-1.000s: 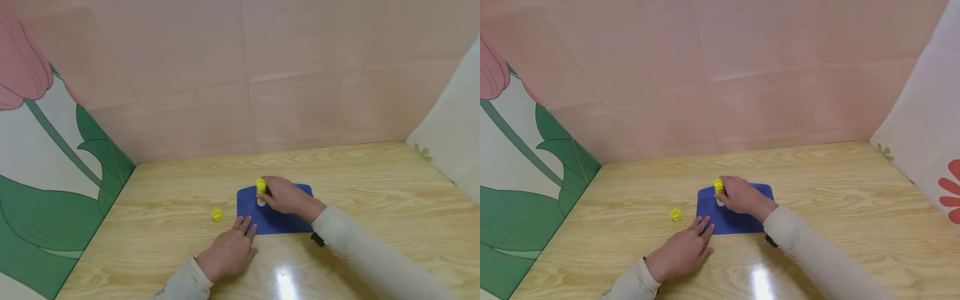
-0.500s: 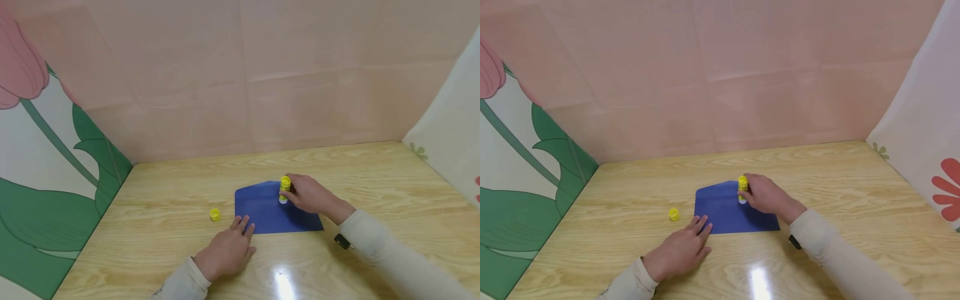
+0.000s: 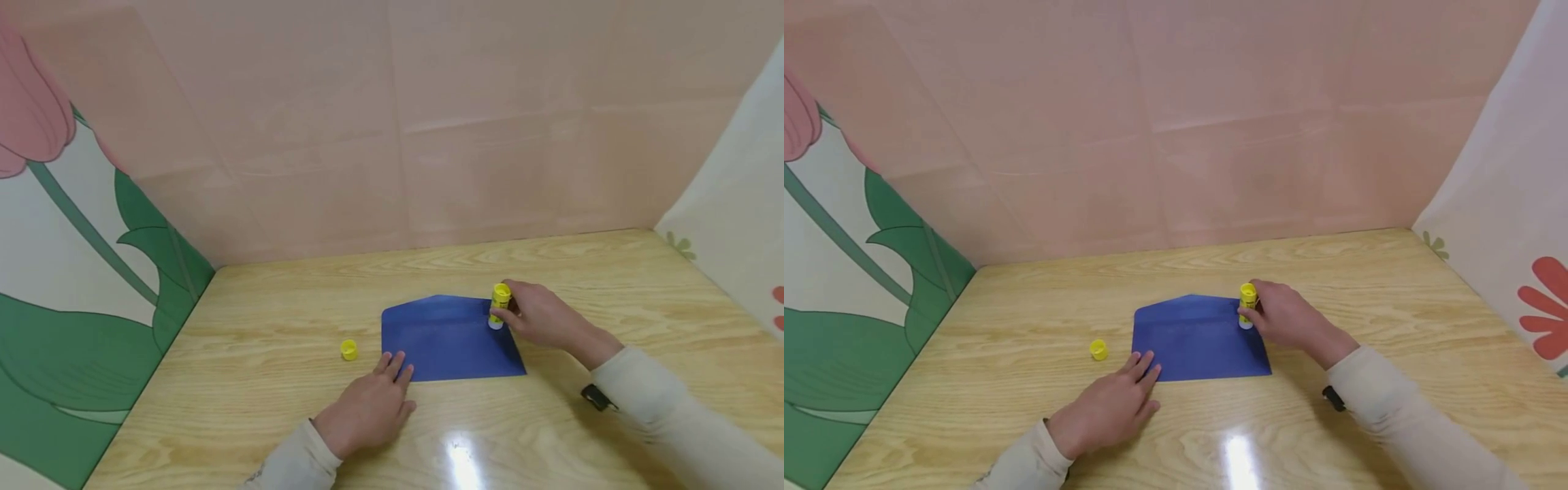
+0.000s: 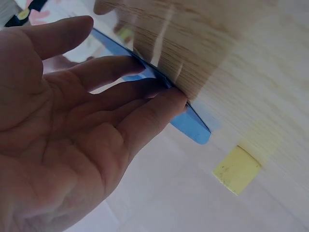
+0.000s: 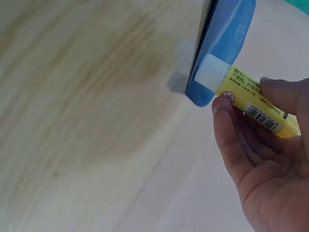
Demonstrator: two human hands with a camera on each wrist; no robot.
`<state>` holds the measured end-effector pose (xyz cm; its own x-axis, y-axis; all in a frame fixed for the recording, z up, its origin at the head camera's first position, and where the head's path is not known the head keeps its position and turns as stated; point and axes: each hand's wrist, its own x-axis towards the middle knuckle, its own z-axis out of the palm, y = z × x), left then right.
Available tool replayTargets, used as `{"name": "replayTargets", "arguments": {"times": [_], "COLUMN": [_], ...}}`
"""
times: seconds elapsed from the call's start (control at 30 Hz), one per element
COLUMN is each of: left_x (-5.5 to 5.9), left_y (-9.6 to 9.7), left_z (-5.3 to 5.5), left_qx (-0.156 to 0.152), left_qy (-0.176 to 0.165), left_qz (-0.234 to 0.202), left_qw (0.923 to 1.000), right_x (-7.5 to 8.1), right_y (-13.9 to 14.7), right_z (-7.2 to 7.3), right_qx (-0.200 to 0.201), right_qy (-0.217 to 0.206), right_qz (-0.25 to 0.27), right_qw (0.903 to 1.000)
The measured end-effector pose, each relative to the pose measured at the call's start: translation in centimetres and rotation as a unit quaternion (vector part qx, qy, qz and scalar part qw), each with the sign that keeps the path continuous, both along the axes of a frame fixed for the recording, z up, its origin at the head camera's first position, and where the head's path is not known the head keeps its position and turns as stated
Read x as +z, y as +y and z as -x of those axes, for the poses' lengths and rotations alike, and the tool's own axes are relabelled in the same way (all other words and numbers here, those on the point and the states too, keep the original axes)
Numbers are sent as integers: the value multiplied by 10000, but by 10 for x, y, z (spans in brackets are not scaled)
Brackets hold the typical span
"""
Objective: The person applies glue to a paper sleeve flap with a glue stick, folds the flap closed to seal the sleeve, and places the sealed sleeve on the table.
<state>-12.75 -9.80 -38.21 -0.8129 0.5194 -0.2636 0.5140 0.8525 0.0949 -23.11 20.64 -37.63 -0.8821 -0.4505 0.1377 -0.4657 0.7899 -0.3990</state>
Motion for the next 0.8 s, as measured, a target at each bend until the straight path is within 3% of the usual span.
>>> {"name": "replayTargets", "arguments": {"times": [0.43, 0.6, 0.8], "left_x": [0, -1, -2], "left_y": [-2, -3, -2], "left_z": [2, 3, 3], "left_qx": [-42, 25, 10], "left_qy": [-76, -135, -117], "left_qz": [-48, -137, -108], "left_qw": [10000, 9998, 9999], "right_x": [3, 12, 29], "right_y": [17, 22, -4], "right_z": [0, -4, -14], "right_qx": [-240, -433, -396], "right_qy": [-84, 39, 98], "right_qz": [-65, 51, 420], "right_qw": [9997, 9990, 9983]}}
